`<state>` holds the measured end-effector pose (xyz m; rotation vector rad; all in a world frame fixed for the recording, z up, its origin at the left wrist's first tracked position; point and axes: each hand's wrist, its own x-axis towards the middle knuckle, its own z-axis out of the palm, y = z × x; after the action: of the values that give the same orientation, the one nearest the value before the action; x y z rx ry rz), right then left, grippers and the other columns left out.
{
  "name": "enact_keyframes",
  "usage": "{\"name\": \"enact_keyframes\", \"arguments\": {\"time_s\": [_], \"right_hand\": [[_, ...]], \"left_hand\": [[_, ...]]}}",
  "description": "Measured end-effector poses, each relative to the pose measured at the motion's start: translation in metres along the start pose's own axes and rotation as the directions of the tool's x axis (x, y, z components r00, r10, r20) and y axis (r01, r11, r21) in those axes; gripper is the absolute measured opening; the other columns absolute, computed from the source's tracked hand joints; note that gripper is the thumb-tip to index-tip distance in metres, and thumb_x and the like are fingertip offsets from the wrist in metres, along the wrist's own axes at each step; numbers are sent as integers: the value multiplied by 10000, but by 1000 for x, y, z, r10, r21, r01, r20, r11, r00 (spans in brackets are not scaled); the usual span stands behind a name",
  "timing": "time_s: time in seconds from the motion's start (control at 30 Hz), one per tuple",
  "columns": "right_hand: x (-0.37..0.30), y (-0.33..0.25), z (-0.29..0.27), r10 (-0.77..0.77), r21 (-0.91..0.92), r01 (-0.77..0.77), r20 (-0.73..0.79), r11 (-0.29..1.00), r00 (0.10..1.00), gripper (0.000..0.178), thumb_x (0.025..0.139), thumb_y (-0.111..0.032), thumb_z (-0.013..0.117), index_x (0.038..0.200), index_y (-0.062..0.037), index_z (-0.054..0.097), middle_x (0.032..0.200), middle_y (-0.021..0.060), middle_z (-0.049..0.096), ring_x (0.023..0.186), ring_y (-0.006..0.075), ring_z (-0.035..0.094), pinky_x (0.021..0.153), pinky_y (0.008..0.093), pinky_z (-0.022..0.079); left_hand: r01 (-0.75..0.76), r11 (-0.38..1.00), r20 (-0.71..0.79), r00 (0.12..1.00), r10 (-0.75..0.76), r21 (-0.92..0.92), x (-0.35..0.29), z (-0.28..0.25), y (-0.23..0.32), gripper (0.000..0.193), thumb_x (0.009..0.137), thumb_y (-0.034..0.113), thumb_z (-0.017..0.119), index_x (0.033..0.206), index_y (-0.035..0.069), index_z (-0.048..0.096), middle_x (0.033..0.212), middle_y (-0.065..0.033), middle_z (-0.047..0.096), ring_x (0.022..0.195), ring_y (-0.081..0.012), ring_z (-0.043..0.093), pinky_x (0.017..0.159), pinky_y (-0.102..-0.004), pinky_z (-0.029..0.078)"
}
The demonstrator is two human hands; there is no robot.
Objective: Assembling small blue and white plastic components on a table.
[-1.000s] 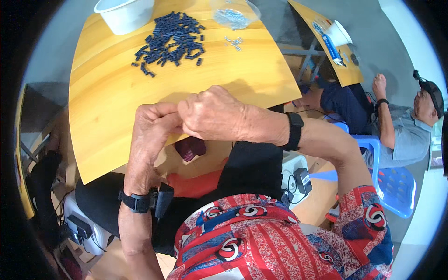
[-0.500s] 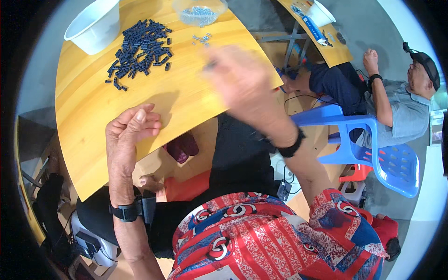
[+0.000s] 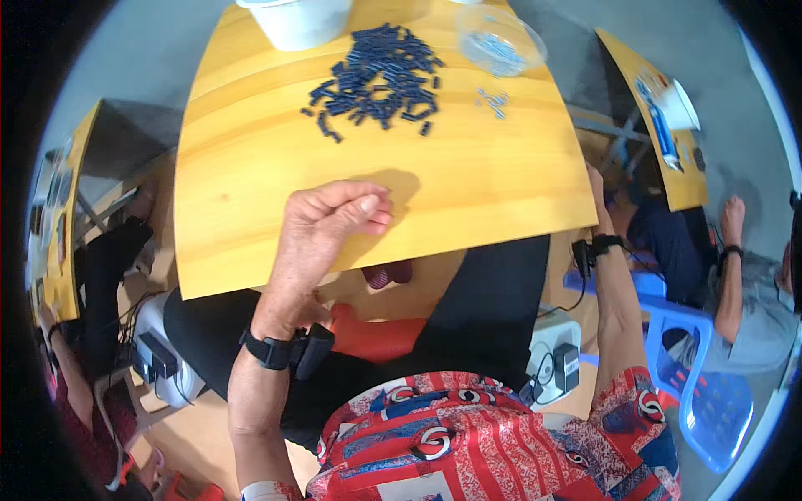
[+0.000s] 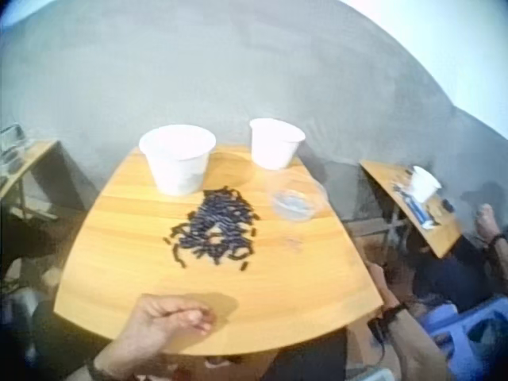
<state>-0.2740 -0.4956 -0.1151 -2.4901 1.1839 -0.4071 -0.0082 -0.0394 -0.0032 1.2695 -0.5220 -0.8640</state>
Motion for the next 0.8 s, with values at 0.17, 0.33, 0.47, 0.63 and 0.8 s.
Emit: {"name": "enact_keyframes", "arguments": {"time_s": [0.17, 0.33, 0.47, 0.63, 0.8], "right_hand": [[10, -19, -28, -152, -32, 148, -245, 988, 958, 374, 805, -169, 617, 1146, -17, 586, 1092, 182, 626, 944, 303, 629, 782, 366, 496], [-26, -202, -97, -137, 498, 192, -145, 846, 980, 229, 836, -35, 585, 1058, 0, 628, 918, 29, 644, 706, 81, 571, 632, 220, 476], [-60, -316, -73, -623, 486, 546, -5, 682, 782, 163, 825, -65, 590, 973, -33, 649, 864, 76, 659, 645, 121, 588, 601, 244, 467], [-33, -385, -4, -868, 335, 819, -4, 467, 497, 112, 776, -126, 603, 821, -40, 659, 750, 118, 607, 746, 290, 606, 662, 370, 481], [-18, -392, 33, -883, 201, 860, 73, 469, 464, 92, 775, -126, 589, 788, -60, 650, 778, 117, 605, 755, 310, 605, 665, 397, 488]], "left_hand": [[-9, 1000, -41, 999, 10, 7, -7, 0, 5, 157, 871, 61, 593, 988, -22, 658, 884, -123, 677, 766, -170, 654, 724, -284, 549], [-47, 999, -55, 997, 47, -5, -5, -2, 0, 155, 876, 63, 587, 986, -22, 656, 874, -118, 675, 773, -164, 652, 713, -281, 550], [-57, 998, -50, 997, 57, 14, -3, 1, -1, 156, 878, 63, 585, 987, -24, 655, 870, -118, 674, 768, -162, 651, 712, -279, 549], [-39, 999, -82, 996, 38, -10, -6, 1, 2, 133, 873, 28, 580, 953, -46, 656, 862, -95, 668, 751, -138, 640, 689, -253, 538], [-45, 999, -118, 992, 45, 9, -5, -10, 10, 151, 883, 55, 572, 975, -32, 655, 843, -105, 672, 742, -135, 640, 679, -249, 537]]}}
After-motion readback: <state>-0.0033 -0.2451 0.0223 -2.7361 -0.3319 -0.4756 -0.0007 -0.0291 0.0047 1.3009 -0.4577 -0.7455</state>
